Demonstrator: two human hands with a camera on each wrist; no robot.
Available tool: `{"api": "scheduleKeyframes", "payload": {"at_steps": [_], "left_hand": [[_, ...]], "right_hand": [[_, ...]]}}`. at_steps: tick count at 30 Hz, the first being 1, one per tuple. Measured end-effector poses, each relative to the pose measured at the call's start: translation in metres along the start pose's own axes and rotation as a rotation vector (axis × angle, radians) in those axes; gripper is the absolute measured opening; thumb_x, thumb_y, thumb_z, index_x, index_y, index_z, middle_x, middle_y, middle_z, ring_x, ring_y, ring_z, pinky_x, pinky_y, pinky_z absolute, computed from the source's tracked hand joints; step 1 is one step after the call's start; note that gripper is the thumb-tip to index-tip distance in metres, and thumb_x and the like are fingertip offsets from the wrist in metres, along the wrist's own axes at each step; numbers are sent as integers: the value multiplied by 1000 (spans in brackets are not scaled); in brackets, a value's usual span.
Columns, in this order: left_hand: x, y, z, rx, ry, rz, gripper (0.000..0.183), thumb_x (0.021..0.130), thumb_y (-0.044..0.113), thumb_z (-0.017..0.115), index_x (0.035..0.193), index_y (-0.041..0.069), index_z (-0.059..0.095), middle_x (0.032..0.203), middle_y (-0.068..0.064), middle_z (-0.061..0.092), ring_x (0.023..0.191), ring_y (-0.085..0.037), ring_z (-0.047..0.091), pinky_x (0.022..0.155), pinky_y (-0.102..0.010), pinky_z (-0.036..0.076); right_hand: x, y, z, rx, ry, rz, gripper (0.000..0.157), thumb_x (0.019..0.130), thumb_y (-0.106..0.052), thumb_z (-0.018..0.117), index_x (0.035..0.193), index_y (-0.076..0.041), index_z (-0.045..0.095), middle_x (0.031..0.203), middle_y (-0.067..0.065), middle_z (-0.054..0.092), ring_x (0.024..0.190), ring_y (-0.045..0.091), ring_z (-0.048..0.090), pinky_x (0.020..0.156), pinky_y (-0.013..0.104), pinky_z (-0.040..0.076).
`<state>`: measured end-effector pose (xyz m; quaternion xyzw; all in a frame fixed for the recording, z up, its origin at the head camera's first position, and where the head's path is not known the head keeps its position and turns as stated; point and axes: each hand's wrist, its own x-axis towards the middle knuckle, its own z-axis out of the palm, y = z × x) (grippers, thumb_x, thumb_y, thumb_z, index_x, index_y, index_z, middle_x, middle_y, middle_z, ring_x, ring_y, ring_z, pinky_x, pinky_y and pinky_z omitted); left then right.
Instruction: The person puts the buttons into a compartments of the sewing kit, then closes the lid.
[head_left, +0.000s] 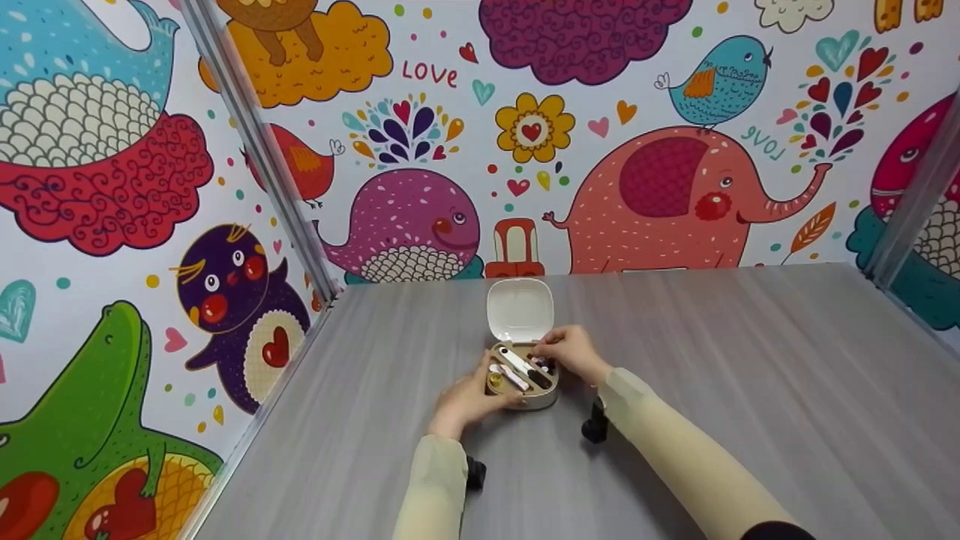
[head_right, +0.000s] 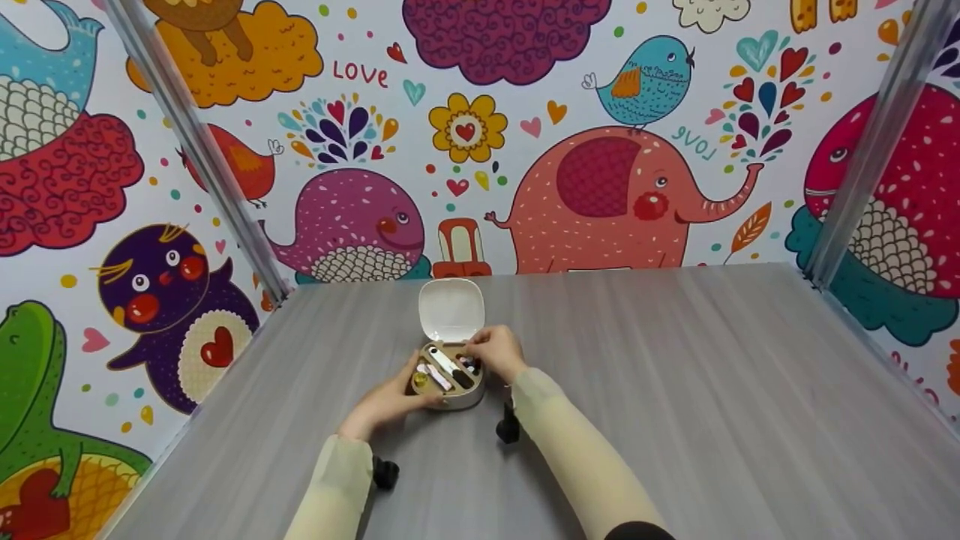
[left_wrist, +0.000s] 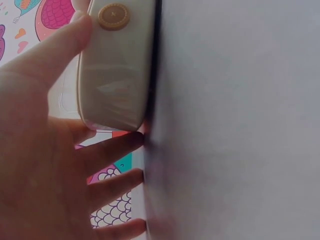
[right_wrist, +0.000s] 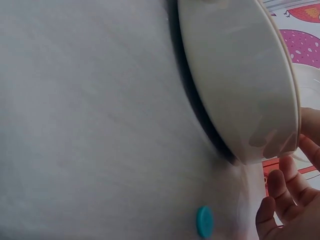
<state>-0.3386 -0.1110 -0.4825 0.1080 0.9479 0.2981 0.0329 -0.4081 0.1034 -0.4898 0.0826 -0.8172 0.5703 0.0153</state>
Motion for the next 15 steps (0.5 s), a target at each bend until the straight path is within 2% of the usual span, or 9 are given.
{"api": "scheduleKeyframes", "payload": {"at_steps": [6, 15], "left_hand": [[-1, 0, 0, -10, 1, -10, 106, 78, 66, 67, 155, 10, 21, 139, -27, 47, 120, -42, 51, 95, -54, 42], [0, -2, 0, -16, -10, -21, 107, 77, 67, 67, 156, 11, 20, 141, -25, 46, 122, -41, 50, 98, -55, 40]], "right_hand": [[0, 1, -1, -13, -6, -31, 6, 79, -3, 76, 79, 3, 75, 66, 0, 66, 52, 7, 49, 48, 20, 38], [-6, 5, -23, 25, 20, 27, 15, 82, -12, 75, 87, 2, 76, 76, 5, 69, 65, 13, 56, 57, 23, 44]]}}
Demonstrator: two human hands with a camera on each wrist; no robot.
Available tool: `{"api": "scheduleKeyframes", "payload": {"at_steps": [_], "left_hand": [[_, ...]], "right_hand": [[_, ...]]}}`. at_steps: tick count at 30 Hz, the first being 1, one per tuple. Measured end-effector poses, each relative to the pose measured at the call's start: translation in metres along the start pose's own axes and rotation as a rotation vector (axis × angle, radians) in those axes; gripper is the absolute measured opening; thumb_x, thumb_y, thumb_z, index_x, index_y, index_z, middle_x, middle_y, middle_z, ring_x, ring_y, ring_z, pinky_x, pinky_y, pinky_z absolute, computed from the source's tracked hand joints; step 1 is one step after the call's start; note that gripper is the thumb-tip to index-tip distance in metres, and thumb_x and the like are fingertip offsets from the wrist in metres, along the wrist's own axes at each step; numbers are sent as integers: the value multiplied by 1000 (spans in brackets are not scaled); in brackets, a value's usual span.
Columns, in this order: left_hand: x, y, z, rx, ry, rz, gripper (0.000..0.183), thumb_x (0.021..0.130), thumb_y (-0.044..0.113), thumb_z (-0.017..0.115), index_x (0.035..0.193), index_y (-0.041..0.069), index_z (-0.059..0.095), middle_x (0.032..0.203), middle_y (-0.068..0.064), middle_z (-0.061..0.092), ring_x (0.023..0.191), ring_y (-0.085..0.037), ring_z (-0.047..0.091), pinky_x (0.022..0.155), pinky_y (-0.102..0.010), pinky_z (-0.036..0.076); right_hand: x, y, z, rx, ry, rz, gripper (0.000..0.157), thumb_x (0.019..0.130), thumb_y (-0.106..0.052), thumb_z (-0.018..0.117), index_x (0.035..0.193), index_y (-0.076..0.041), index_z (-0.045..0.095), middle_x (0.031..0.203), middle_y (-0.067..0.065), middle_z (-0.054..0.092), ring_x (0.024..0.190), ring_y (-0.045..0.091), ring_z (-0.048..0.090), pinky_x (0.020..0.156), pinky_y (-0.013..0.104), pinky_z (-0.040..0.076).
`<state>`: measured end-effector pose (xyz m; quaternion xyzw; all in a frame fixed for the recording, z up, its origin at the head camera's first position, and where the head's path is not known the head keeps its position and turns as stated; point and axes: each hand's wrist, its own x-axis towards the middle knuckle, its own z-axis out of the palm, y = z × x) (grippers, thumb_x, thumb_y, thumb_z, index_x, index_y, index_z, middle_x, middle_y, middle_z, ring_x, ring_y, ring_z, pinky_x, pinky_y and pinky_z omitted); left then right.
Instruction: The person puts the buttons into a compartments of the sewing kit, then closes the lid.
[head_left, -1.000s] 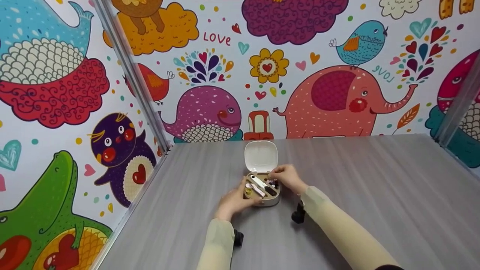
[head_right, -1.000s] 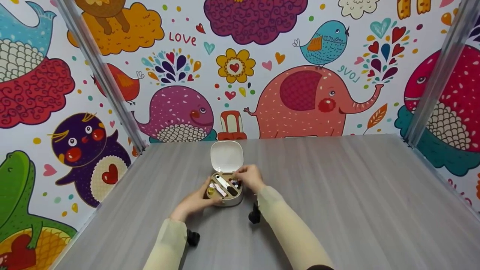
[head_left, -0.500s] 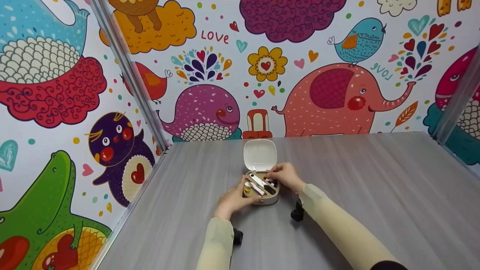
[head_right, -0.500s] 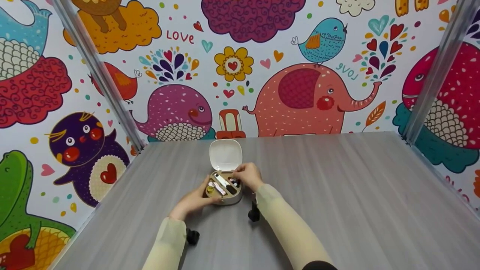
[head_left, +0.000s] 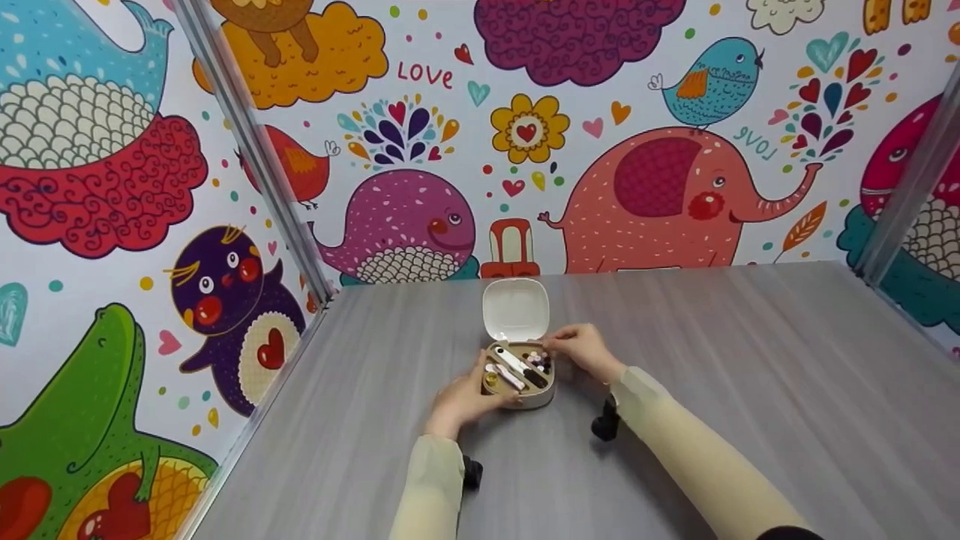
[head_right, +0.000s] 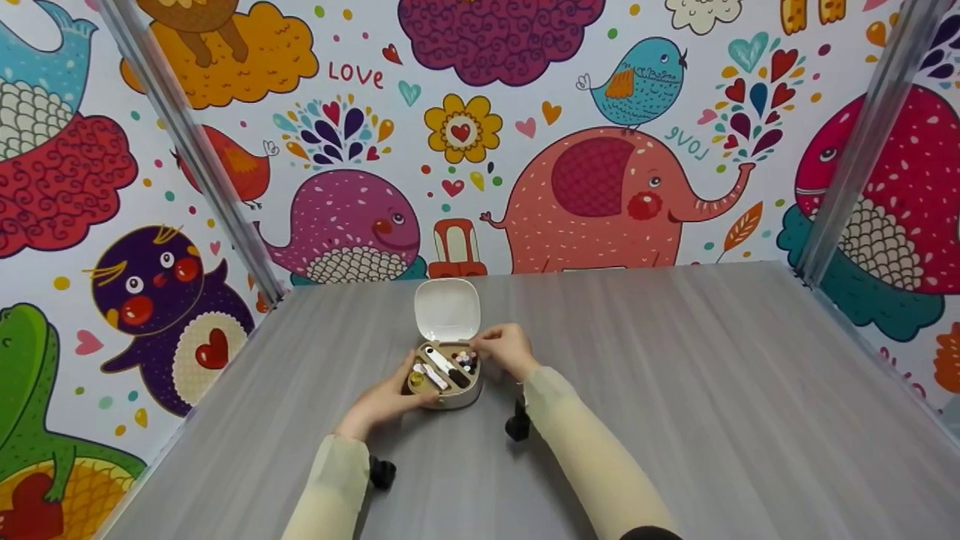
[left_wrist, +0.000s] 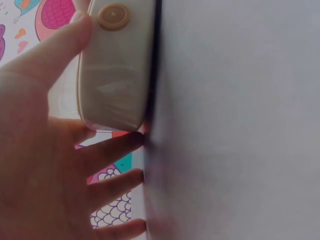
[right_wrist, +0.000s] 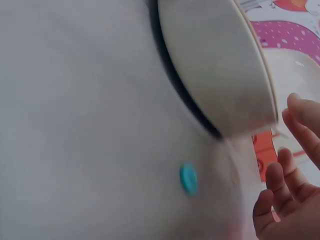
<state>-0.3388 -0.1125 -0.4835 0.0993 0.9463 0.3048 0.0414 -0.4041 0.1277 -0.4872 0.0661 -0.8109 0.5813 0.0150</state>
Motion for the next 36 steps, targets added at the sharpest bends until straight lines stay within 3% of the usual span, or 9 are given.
{"api": "scheduleKeyframes", "payload": {"at_steps": [5, 14, 24, 36], "left_hand": [[1, -2, -4, -5, -3, -11, 107, 77, 66, 68, 156, 13, 19, 143, -25, 45, 124, -42, 48, 99, -57, 38], [1, -8, -9, -8, 12, -8, 105, 78, 65, 68, 156, 12, 21, 142, -26, 45, 124, -43, 48, 98, -59, 37], [0, -5, -3, -3, 1, -6, 104, 78, 64, 68, 155, 11, 22, 143, -25, 44, 125, -44, 47, 99, -59, 36], [2, -4, 2, -13, -12, 13, 107, 77, 67, 67, 156, 11, 19, 146, -24, 41, 127, -43, 45, 100, -59, 36]], "right_hand": [[-11, 6, -22, 29, -61, 20, 18, 85, -14, 74, 92, 3, 74, 82, 6, 70, 72, 19, 59, 64, 31, 49], [-28, 24, -55, 26, -272, 32, 34, 89, -18, 71, 112, 8, 68, 96, 8, 71, 74, 14, 55, 63, 26, 45], [-37, 27, -53, -66, -437, 31, 27, 84, -13, 76, 108, -2, 74, 108, 7, 71, 97, 10, 61, 80, 23, 46], [-41, 24, -51, -160, -493, -18, 22, 82, -6, 76, 103, -2, 76, 102, 10, 72, 92, 13, 65, 70, 20, 49]]}}
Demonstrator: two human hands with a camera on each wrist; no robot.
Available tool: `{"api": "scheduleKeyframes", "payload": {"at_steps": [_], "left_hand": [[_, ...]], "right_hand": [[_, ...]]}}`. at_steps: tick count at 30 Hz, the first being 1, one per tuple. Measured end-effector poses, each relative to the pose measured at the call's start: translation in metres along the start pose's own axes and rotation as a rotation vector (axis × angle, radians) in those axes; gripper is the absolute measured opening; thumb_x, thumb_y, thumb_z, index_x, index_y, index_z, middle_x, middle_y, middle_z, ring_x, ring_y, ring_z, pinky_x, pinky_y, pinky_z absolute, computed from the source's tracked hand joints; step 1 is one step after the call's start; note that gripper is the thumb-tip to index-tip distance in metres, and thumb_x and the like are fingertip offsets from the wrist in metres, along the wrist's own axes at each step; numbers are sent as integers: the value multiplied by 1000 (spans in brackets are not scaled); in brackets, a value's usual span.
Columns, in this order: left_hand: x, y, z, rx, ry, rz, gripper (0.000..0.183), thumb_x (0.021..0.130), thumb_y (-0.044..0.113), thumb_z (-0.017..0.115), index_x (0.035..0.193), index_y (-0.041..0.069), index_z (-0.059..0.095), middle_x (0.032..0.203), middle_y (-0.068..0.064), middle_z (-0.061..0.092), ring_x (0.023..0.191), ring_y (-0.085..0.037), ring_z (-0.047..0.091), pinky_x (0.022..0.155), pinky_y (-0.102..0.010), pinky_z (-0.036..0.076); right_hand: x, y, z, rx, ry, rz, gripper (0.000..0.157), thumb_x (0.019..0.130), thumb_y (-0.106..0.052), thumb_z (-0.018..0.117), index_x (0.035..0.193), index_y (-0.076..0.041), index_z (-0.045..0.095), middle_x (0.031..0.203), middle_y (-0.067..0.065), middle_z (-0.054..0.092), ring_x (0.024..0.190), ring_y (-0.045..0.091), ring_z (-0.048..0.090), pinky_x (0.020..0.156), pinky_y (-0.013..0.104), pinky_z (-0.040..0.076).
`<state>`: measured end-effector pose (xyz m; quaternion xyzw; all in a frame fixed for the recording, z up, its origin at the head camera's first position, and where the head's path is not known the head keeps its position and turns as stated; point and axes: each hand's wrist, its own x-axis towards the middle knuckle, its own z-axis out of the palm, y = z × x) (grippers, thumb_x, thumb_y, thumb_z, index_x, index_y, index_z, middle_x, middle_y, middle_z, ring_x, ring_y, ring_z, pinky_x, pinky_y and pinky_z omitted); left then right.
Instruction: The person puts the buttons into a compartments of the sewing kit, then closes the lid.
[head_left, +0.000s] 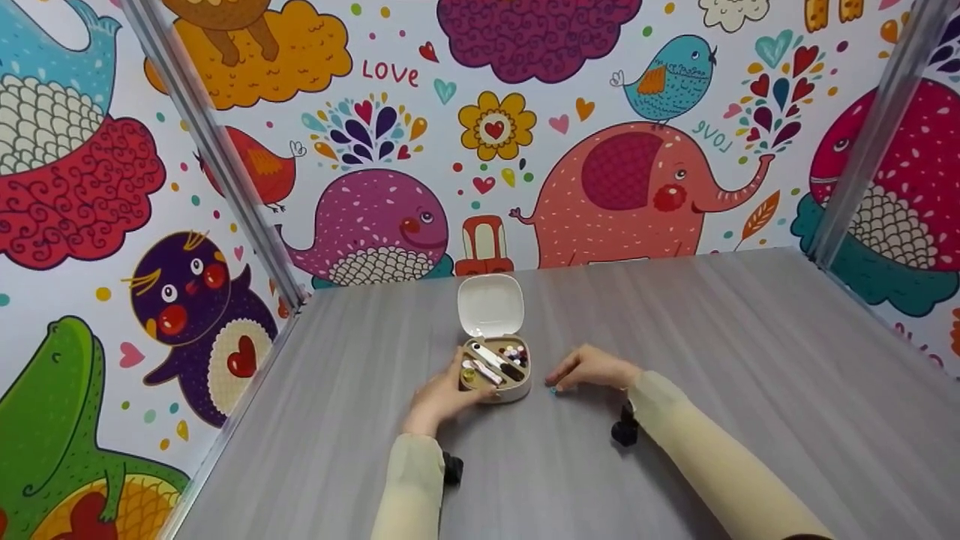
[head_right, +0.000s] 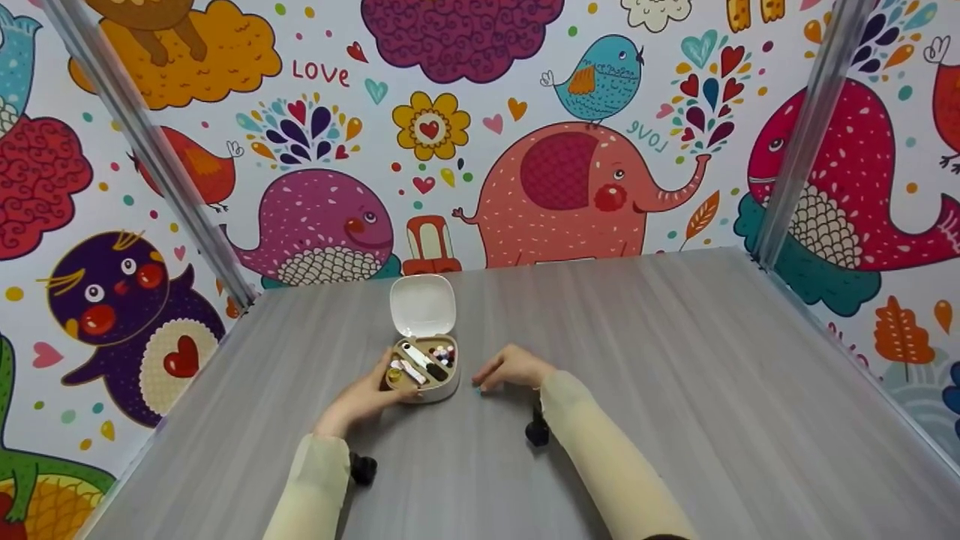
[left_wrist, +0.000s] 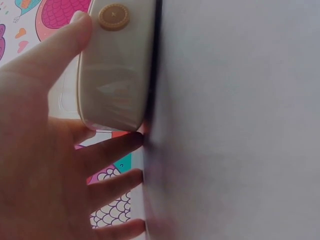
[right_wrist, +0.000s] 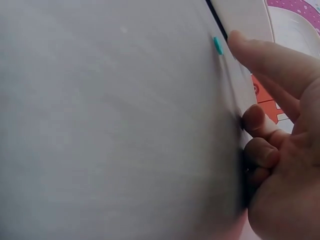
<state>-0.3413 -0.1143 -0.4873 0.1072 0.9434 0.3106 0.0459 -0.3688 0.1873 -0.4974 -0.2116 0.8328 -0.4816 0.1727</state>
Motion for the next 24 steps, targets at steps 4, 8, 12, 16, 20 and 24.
{"api": "scheduleKeyframes", "payload": {"at_steps": [4, 8, 12, 16, 20, 24], "left_hand": [[0, 0, 0, 15, 0, 7, 106, 78, 66, 67, 155, 9, 21, 142, -26, 45, 123, -43, 49, 97, -58, 39], [0, 1, -1, 21, 4, 8, 104, 79, 64, 67, 155, 9, 21, 141, -26, 46, 122, -42, 50, 97, -56, 40], [-1, 3, -3, 5, 6, -1, 104, 79, 64, 67, 155, 11, 21, 144, -25, 43, 125, -43, 47, 99, -56, 38], [-1, 4, -4, -5, 5, -10, 104, 79, 64, 67, 156, 12, 20, 145, -25, 42, 126, -43, 46, 100, -57, 36], [-1, 4, -3, 6, 0, -9, 105, 79, 65, 67, 156, 11, 19, 146, -25, 41, 127, -43, 45, 101, -59, 35], [-1, 2, -2, 10, 0, -13, 106, 78, 66, 66, 156, 12, 19, 146, -24, 40, 128, -43, 44, 101, -59, 34]], "right_hand": [[1, 0, 0, -54, 21, 13, 22, 80, -8, 78, 101, -4, 77, 93, 8, 66, 86, 15, 53, 67, 20, 44], [3, -1, 1, -102, 45, 27, 21, 78, -9, 80, 98, -6, 78, 91, 6, 59, 83, 16, 43, 69, 25, 39], [6, -2, 1, -132, 59, 25, 20, 76, -8, 81, 96, -7, 79, 90, 6, 58, 84, 17, 41, 73, 29, 36], [7, -2, 0, -168, 57, 16, 19, 76, -10, 81, 95, -9, 79, 91, 5, 60, 86, 17, 41, 79, 30, 34], [7, -1, 0, -199, 46, 7, 17, 76, -9, 80, 93, -10, 80, 91, 4, 63, 86, 17, 40, 83, 32, 32], [6, 1, 1, -210, 44, -8, 15, 76, -8, 80, 91, -10, 80, 91, 2, 70, 88, 16, 40, 88, 34, 31]]}}
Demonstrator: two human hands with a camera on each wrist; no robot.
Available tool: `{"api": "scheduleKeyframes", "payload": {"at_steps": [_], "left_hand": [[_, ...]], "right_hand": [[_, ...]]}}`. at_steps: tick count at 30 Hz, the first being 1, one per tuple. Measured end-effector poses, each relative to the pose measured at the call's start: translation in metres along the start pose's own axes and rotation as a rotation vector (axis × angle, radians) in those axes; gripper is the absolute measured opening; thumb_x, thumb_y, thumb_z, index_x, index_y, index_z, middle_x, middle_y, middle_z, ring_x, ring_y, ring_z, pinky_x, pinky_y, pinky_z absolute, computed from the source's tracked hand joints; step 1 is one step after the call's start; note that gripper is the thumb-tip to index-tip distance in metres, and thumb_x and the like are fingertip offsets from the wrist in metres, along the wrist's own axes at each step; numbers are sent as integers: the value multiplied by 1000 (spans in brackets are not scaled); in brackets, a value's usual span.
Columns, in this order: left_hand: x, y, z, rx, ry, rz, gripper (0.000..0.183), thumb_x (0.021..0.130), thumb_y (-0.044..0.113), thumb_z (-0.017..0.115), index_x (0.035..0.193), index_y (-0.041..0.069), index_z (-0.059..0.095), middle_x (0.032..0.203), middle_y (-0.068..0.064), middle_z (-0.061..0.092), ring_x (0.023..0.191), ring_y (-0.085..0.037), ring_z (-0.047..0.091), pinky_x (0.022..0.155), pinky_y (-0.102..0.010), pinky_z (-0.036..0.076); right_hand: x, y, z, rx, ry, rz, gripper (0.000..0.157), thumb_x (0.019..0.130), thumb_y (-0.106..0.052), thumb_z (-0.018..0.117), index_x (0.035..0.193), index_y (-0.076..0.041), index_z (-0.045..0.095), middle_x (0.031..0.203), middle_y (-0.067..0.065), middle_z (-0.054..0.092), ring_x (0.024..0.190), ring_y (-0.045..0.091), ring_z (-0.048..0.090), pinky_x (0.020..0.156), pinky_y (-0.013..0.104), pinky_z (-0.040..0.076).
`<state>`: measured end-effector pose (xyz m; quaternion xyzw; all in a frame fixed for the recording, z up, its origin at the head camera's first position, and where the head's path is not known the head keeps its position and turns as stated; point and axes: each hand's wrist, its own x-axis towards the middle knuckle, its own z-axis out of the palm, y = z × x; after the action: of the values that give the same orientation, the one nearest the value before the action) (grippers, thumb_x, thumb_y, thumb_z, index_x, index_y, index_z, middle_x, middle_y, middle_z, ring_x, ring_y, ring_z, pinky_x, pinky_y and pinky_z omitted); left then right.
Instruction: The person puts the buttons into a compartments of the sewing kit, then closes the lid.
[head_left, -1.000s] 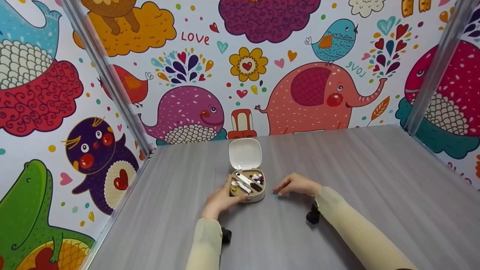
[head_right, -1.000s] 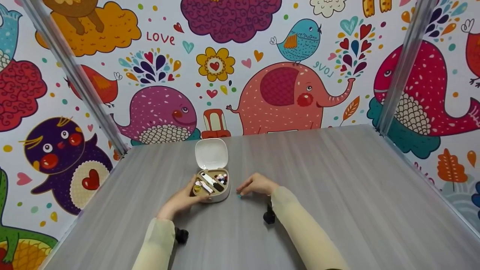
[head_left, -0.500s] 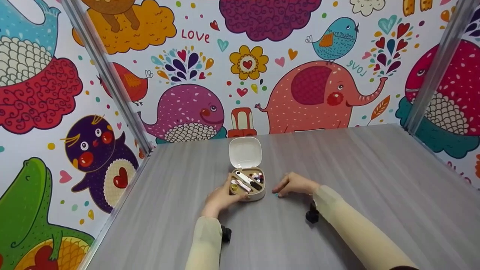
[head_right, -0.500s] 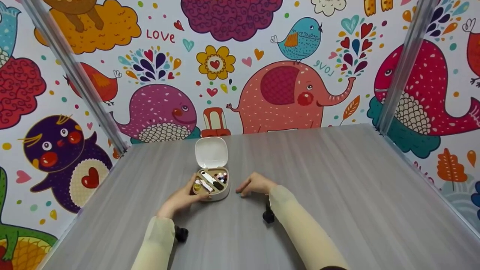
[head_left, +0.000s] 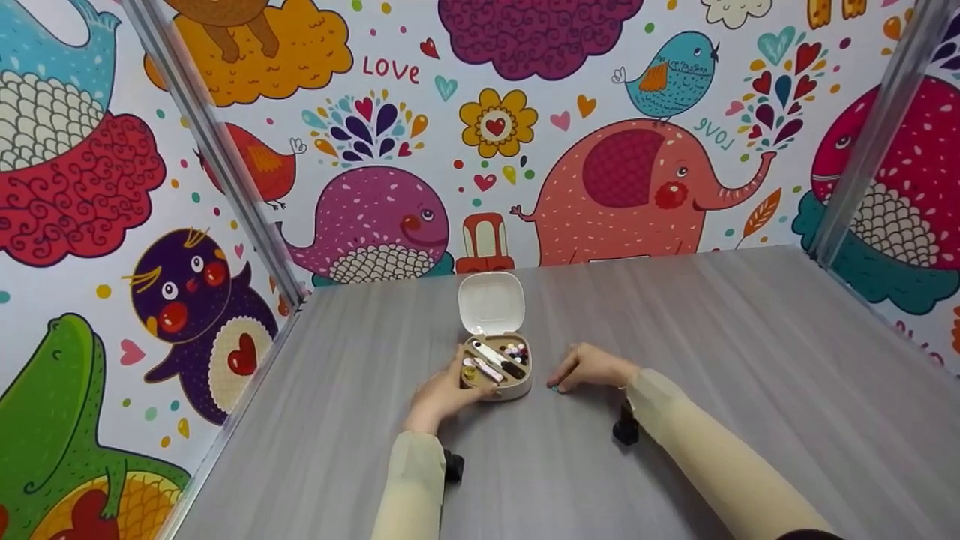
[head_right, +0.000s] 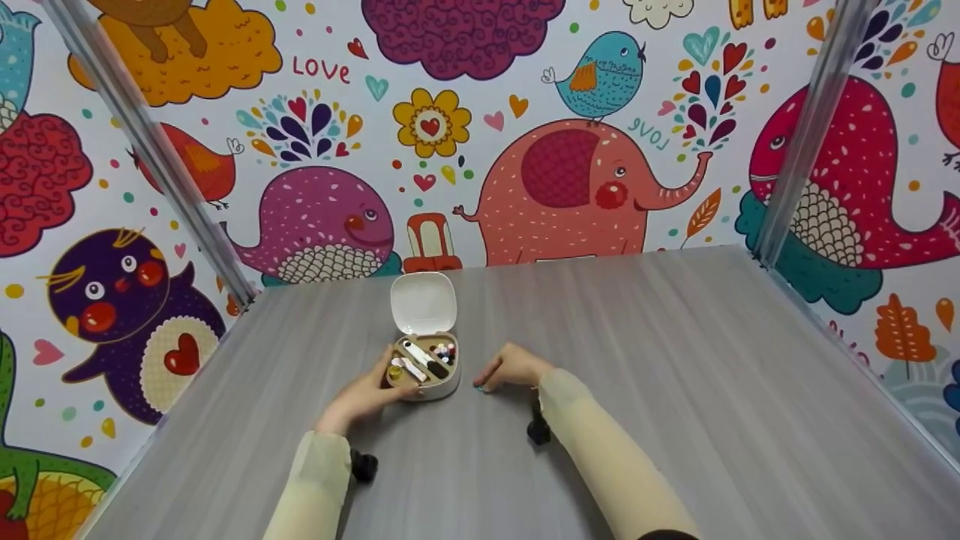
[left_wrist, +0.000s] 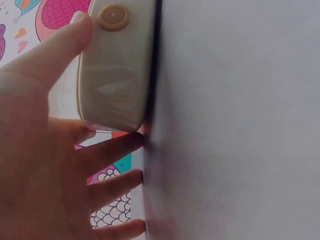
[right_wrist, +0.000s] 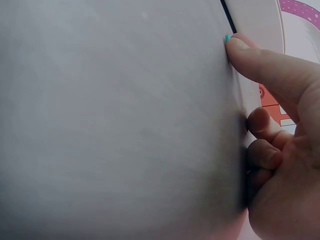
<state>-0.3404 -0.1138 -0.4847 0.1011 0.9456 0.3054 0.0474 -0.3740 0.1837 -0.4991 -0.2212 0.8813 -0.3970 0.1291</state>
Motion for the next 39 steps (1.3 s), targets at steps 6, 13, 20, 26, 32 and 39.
{"api": "scheduleKeyframes", "payload": {"at_steps": [6, 13, 20, 26, 32, 39], "left_hand": [[0, -1, 0, 8, 3, 3, 106, 78, 67, 66, 156, 11, 20, 146, -24, 41, 127, -43, 45, 101, -59, 34], [2, 0, 0, 28, -3, 11, 106, 77, 68, 66, 156, 12, 21, 145, -22, 44, 124, -41, 49, 97, -57, 39], [0, -1, 0, 13, -4, 10, 106, 78, 68, 66, 156, 11, 21, 146, -22, 42, 126, -42, 47, 99, -60, 35], [0, -1, 0, -3, -1, 15, 106, 78, 66, 67, 155, 10, 20, 146, -23, 41, 127, -42, 46, 99, -61, 34], [1, -1, 0, -5, 3, 18, 105, 78, 64, 68, 155, 10, 21, 146, -23, 41, 126, -42, 46, 99, -61, 35], [-1, 1, 0, 4, 4, 13, 105, 77, 66, 67, 156, 12, 21, 145, -23, 42, 126, -42, 46, 99, -60, 35]], "right_hand": [[-3, 0, 0, 45, 0, -19, 14, 76, -6, 80, 89, -3, 78, 89, 1, 63, 85, 13, 46, 77, 25, 39], [-5, 1, 0, 76, 28, -61, 16, 72, -3, 80, 83, 6, 73, 82, 0, 64, 82, 11, 47, 73, 20, 39], [-4, 2, 1, 48, 37, -28, 15, 73, -9, 81, 78, 4, 74, 73, -7, 62, 78, 10, 48, 73, 23, 40], [-5, 1, -2, 47, 49, -19, 14, 75, -11, 80, 76, 2, 74, 72, -5, 62, 72, 8, 49, 83, 29, 44], [-6, 2, -5, 85, 50, -9, 14, 79, -10, 77, 78, 3, 74, 73, -3, 64, 67, 6, 50, 58, 19, 40], [-6, 6, -9, 141, 49, 8, 12, 81, -8, 74, 82, 3, 76, 70, -4, 66, 61, 4, 48, 56, 20, 38]]}}
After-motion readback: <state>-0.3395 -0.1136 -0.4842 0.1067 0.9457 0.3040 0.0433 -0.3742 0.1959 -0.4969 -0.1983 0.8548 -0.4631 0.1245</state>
